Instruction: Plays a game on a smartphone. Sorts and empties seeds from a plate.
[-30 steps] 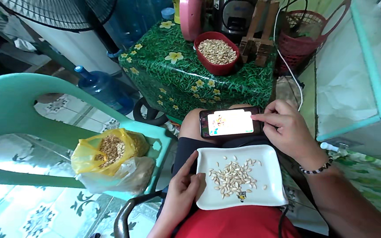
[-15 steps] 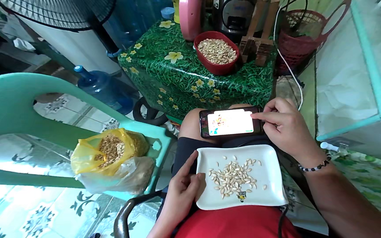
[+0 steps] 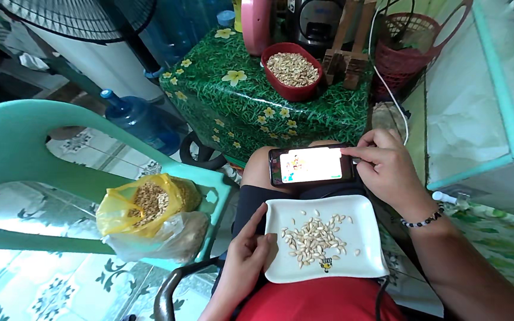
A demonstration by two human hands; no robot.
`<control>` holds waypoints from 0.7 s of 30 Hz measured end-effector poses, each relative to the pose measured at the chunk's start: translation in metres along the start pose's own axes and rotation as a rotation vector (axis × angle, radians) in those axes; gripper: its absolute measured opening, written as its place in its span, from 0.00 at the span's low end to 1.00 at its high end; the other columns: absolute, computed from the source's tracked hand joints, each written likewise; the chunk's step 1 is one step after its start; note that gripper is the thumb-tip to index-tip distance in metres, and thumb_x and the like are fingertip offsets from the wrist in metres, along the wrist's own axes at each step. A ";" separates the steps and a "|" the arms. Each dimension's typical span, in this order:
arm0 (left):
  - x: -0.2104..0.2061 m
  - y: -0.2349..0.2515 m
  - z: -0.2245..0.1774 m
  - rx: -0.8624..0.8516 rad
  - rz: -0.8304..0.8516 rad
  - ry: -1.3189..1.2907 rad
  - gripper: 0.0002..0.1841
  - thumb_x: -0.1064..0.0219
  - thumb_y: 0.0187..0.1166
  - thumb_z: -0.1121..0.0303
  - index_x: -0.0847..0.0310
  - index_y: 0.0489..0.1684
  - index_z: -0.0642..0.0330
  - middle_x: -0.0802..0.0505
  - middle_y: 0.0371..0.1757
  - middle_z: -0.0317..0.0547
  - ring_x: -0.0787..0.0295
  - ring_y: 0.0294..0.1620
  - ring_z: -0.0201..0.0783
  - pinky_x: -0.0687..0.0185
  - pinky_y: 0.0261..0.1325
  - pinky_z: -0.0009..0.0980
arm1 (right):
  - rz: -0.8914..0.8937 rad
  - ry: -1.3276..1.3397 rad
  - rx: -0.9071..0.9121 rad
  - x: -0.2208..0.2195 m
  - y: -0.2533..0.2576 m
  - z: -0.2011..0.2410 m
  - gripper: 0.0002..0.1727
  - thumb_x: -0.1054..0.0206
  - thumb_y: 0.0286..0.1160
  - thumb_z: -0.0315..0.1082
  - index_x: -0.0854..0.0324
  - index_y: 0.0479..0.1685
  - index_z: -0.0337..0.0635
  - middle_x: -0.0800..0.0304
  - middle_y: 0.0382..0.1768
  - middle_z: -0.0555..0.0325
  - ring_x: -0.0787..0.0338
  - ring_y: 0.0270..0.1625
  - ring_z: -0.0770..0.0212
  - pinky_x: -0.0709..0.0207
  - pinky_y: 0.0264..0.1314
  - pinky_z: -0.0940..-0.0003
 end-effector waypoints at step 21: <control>0.000 0.000 0.000 0.010 -0.004 -0.010 0.31 0.43 0.83 0.79 0.41 0.89 0.65 0.05 0.39 0.42 0.09 0.28 0.30 0.09 0.36 0.26 | -0.023 0.022 0.014 0.006 0.000 0.003 0.21 0.42 0.68 0.23 0.03 0.48 0.47 0.14 0.47 0.49 0.20 0.55 0.48 0.26 0.57 0.54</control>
Point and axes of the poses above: each hand's wrist, its own y-axis towards the middle knuckle, its own x-axis out of the back of the hand, z = x × y, the point moved 8 cm from there along y, towards the middle knuckle
